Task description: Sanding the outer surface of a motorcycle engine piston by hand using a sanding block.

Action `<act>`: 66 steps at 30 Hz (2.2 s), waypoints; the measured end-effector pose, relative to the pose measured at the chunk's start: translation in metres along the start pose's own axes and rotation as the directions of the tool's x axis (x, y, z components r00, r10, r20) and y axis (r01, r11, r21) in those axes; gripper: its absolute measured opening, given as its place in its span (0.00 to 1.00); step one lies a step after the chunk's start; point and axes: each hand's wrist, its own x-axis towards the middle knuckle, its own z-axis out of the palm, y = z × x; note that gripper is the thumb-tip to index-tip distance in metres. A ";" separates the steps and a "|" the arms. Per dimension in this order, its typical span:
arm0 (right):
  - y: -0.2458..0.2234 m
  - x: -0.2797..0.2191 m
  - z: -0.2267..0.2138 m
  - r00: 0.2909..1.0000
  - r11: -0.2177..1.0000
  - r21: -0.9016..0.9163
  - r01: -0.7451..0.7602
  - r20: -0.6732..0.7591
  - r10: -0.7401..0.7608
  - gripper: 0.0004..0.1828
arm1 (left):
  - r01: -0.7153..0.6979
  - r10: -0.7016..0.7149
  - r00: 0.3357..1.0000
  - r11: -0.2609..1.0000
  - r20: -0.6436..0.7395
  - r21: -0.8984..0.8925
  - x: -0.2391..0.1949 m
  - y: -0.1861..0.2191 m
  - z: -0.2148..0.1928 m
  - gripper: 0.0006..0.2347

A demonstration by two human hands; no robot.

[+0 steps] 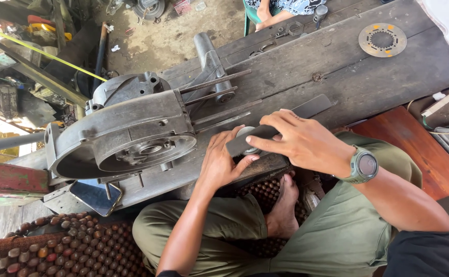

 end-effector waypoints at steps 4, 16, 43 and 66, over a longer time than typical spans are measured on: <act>0.007 -0.003 0.003 1.000 1.000 -0.018 -0.010 0.010 0.011 0.25 | 0.006 -0.006 1.000 1.000 0.000 -0.006 -0.001 0.002 0.000 0.32; 0.006 -0.003 0.009 0.998 0.998 -0.059 -0.027 -0.060 0.023 0.25 | 0.002 -0.002 1.000 1.000 -0.004 -0.014 -0.005 -0.004 0.003 0.32; 0.002 -0.004 0.018 0.999 0.999 0.001 0.045 -0.027 -0.045 0.24 | 0.007 -0.007 1.000 1.000 -0.025 -0.004 -0.008 -0.001 -0.004 0.31; -0.002 0.004 0.010 0.996 0.997 -0.054 0.046 -0.073 -0.049 0.21 | -0.022 0.022 0.999 1.000 -0.048 0.004 -0.009 -0.004 -0.005 0.32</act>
